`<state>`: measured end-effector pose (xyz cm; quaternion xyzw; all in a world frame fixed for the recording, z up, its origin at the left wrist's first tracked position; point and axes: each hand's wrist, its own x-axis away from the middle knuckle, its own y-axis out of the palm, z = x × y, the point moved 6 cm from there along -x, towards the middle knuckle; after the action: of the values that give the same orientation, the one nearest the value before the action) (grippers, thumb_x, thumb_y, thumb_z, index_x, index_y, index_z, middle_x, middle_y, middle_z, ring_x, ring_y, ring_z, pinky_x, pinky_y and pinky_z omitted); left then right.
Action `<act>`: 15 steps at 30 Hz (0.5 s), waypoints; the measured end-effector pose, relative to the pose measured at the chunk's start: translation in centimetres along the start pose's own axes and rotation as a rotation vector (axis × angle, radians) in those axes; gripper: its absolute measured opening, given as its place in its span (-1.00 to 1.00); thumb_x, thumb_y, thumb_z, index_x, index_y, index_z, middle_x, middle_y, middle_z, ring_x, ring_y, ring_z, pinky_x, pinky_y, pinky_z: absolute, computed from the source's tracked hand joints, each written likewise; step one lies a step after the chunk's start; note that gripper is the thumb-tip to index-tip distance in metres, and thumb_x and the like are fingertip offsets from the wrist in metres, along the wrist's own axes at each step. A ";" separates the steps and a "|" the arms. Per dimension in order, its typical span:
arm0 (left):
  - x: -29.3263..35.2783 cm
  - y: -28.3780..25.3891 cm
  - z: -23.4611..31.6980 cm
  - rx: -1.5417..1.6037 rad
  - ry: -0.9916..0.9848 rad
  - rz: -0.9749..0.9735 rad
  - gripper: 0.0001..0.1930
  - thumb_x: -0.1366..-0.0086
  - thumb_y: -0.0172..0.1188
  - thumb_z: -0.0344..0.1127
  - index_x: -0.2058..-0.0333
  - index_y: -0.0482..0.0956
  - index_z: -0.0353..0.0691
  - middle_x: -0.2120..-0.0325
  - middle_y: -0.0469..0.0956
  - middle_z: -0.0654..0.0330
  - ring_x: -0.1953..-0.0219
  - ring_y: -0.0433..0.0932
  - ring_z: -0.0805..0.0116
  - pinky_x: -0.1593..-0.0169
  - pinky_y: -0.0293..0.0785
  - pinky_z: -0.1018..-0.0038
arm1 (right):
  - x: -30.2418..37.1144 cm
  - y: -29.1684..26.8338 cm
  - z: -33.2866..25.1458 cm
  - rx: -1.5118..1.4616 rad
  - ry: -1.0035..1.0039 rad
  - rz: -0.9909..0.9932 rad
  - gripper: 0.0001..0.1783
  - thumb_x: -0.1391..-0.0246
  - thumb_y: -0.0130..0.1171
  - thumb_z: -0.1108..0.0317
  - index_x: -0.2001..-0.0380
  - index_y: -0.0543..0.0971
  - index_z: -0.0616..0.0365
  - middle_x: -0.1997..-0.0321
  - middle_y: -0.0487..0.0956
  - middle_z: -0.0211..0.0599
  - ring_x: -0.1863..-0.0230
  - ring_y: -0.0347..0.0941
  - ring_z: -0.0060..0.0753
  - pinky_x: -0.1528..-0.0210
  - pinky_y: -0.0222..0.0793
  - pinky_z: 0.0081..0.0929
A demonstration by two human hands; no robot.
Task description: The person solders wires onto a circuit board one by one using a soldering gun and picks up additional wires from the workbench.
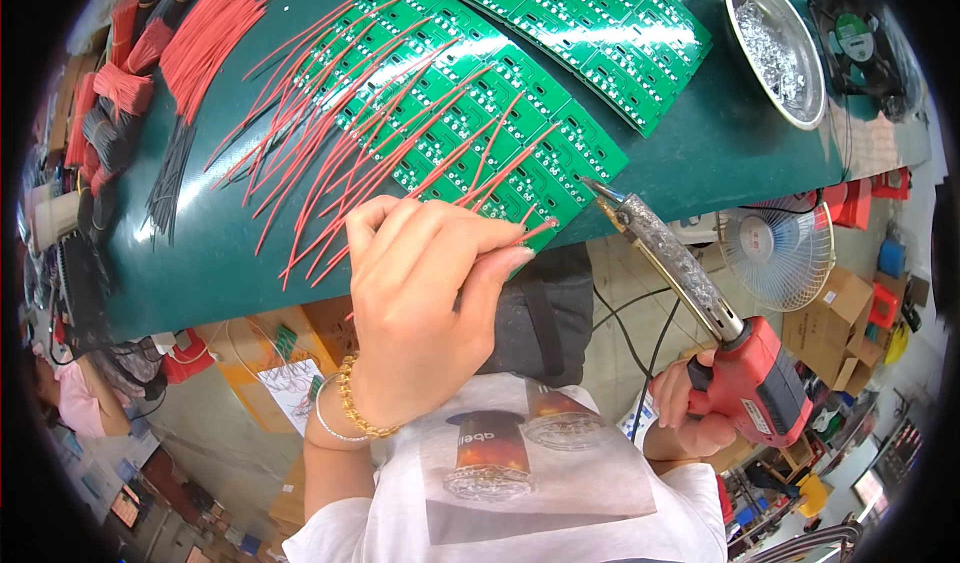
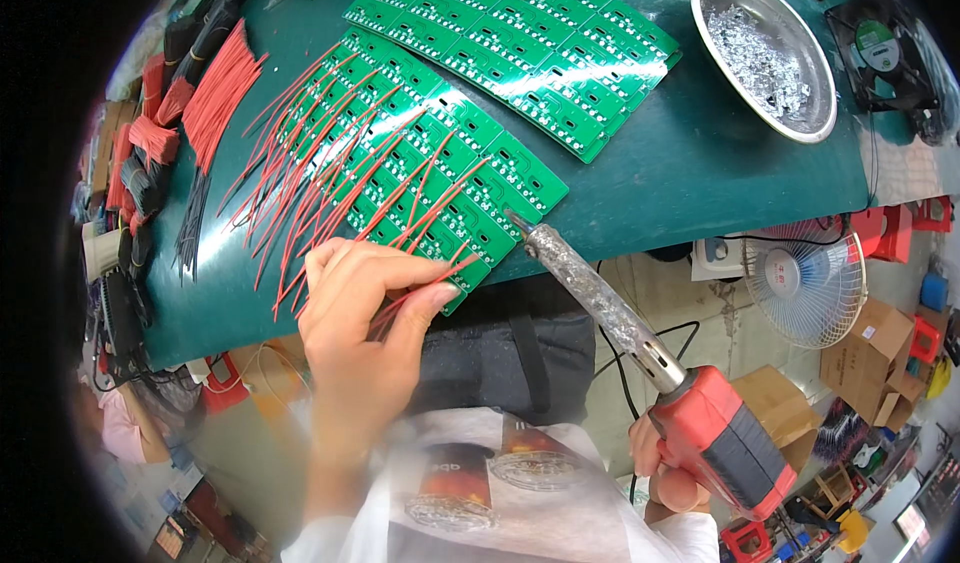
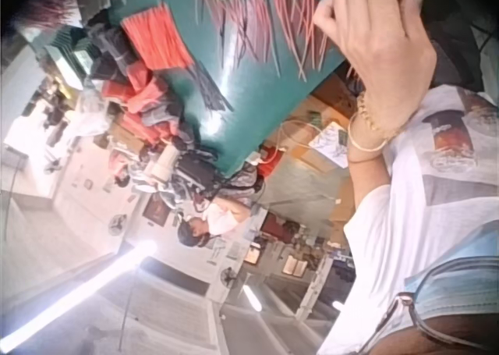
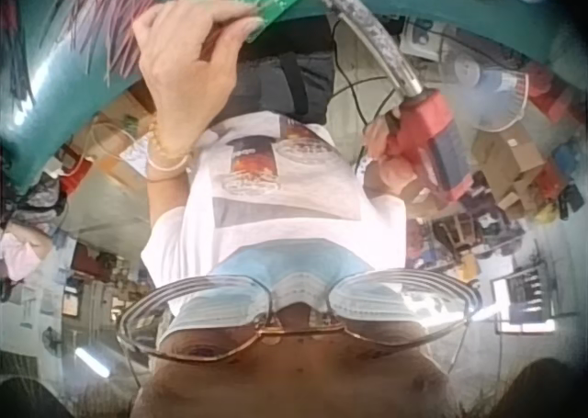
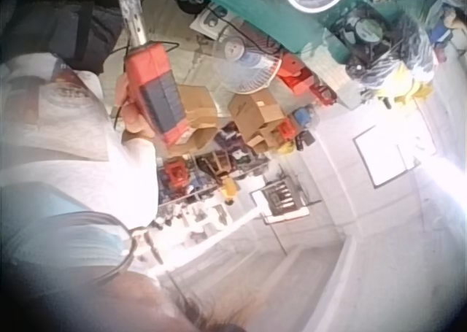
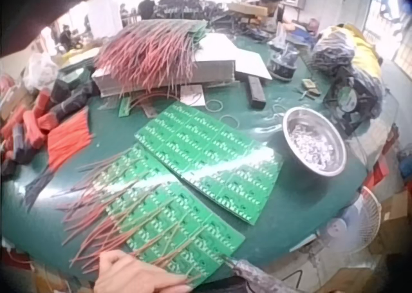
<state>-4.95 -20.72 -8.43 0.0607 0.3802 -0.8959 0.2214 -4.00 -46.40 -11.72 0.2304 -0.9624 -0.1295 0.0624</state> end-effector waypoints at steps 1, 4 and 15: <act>0.0 -0.1 0.4 -0.027 0.112 0.040 -0.84 0.10 0.32 -0.48 0.51 0.52 -0.16 0.60 0.44 0.33 0.52 0.38 0.36 0.24 0.12 0.41 | -0.1 0.1 0.0 -0.003 0.011 -0.005 0.01 0.18 0.01 -0.44 -0.09 0.18 0.23 0.80 0.27 -0.58 0.77 0.20 -0.59 0.66 0.09 -0.63; -0.7 0.1 1.2 -0.066 0.014 0.027 -0.87 0.09 0.30 -0.54 0.52 0.55 -0.22 0.60 0.49 0.28 0.46 0.43 0.37 0.18 0.19 0.44 | 0.1 -0.1 0.0 0.036 0.007 0.042 0.00 0.16 0.01 -0.43 -0.08 0.19 0.24 0.81 0.28 -0.57 0.78 0.20 -0.59 0.66 0.10 -0.64; -1.1 1.0 0.8 -0.103 0.047 0.085 -0.88 0.07 0.29 -0.53 0.55 0.54 -0.19 0.60 0.47 0.29 0.48 0.42 0.37 0.21 0.17 0.45 | -0.8 -0.8 0.4 0.039 0.098 -0.032 -0.32 0.20 0.21 -0.23 0.33 0.30 0.20 0.76 0.35 -0.43 0.76 0.26 -0.51 0.68 0.16 -0.59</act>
<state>-3.45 -21.52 -8.23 0.0863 0.4279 -0.8634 0.2529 -3.00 -46.61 -12.38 0.2528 -0.9568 -0.1001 0.1031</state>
